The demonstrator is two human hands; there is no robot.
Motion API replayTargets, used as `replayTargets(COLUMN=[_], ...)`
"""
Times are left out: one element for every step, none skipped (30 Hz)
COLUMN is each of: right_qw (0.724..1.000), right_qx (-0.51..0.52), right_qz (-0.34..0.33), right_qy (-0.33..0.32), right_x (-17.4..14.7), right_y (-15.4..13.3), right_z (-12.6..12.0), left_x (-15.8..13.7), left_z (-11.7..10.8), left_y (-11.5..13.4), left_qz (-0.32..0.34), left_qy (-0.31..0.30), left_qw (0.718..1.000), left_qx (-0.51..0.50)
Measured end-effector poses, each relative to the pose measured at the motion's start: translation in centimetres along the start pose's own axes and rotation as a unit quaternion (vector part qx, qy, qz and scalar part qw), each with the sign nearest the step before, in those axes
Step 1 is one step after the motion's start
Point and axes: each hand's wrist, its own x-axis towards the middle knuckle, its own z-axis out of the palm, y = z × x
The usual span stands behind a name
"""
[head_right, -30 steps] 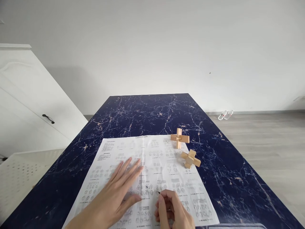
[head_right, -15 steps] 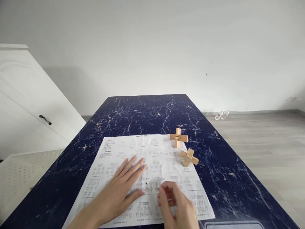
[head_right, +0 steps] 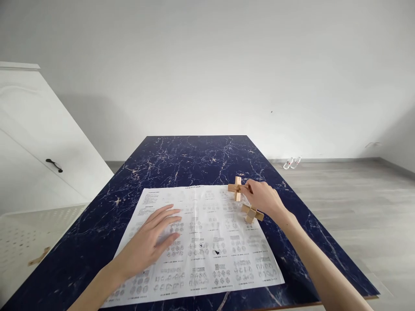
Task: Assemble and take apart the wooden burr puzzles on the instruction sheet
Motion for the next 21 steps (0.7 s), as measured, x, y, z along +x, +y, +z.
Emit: replayTargets(right_qw=[1.000, 1.000, 0.999, 0.997, 0.991, 0.983, 0.973, 0.961, 0.948, 0.931, 0.912, 0.890, 0.869, 0.854, 0.843, 0.838, 0.834, 0.832, 0.830, 0.827, 0.824], right_qx=[-0.001, 0.005, 0.020, 0.052, 0.101, 0.159, 0.214, 0.263, 0.309, 0.351, 0.393, 0.433, 0.466, 0.487, 0.499, 0.504, 0.505, 0.505, 0.507, 0.509, 0.512], right_qz=[-0.005, -0.013, -0.023, -0.042, -0.059, -0.070, -0.074, -0.079, -0.081, -0.088, -0.092, -0.093, -0.089, -0.087, -0.088, -0.088, -0.089, -0.089, -0.087, -0.084, -0.081], right_qy=[0.008, 0.020, 0.032, 0.048, 0.063, 0.060, 0.041, 0.017, -0.013, -0.043, -0.075, -0.108, -0.138, -0.162, -0.181, -0.193, -0.203, -0.211, -0.218, -0.223, -0.228], right_x=[0.0, -0.1, -0.2, -0.4, -0.6, -0.8, -1.0, -1.2, -1.4, -1.7, -1.9, -2.3, -2.6, -2.9, -3.2, -3.4, -3.6, -3.7, -3.8, -3.8, -3.8], right_y=[-0.7, -1.5, -2.4, -3.4, -4.5, -5.6, -6.6, -7.7, -8.6, -9.4, -10.2, -10.8, -11.2, -11.6, -11.8, -12.0, -12.1, -12.2, -12.1, -12.1, -12.0], right_z=[0.0, -0.1, -0.2, -0.2, -0.2, 0.0, 0.3, 0.8, 1.5, 2.2, 3.1, 3.9, 4.7, 5.4, 6.0, 6.4, 6.8, 7.0, 7.1, 7.2, 7.2], left_x=[1.0, 2.0, 2.9, 3.8, 4.6, 5.2, 5.8, 6.1, 6.4, 6.5, 6.5, 6.4, 6.2, 6.1, 5.9, 5.8, 5.6, 5.6, 5.5, 5.5, 5.5], left_z=[-0.1, -0.2, -0.2, -0.2, -0.1, -0.1, 0.0, 0.0, 0.0, 0.0, -0.1, -0.2, -0.3, -0.4, -0.5, -0.6, -0.6, -0.6, -0.6, -0.5, -0.5], left_y=[0.1, 0.1, 0.0, -0.1, -0.3, -0.5, -0.8, -1.1, -1.5, -1.9, -2.3, -2.7, -3.0, -3.3, -3.5, -3.7, -3.7, -3.6, -3.5, -3.4, -3.2], left_qz=[0.003, -0.002, -0.014, -0.032, -0.045, -0.049, -0.046, -0.037, -0.025, -0.014, -0.005, 0.003, 0.009, 0.014, 0.020, 0.026, 0.031, 0.034, 0.034, 0.034, 0.033], left_qy=[0.004, 0.008, 0.012, 0.017, 0.023, 0.028, 0.036, 0.042, 0.046, 0.048, 0.047, 0.042, 0.037, 0.031, 0.026, 0.020, 0.013, 0.003, -0.007, -0.018, -0.025], left_qw=[1.000, 0.999, 0.996, 0.991, 0.987, 0.983, 0.982, 0.981, 0.982, 0.982, 0.982, 0.982, 0.982, 0.981, 0.981, 0.981, 0.981, 0.980, 0.980, 0.980, 0.980], left_qx=[-0.023, -0.052, -0.088, -0.127, -0.155, -0.173, -0.182, -0.184, -0.184, -0.184, -0.185, -0.186, -0.188, -0.189, -0.190, -0.192, -0.194, -0.194, -0.194, -0.194, -0.195])
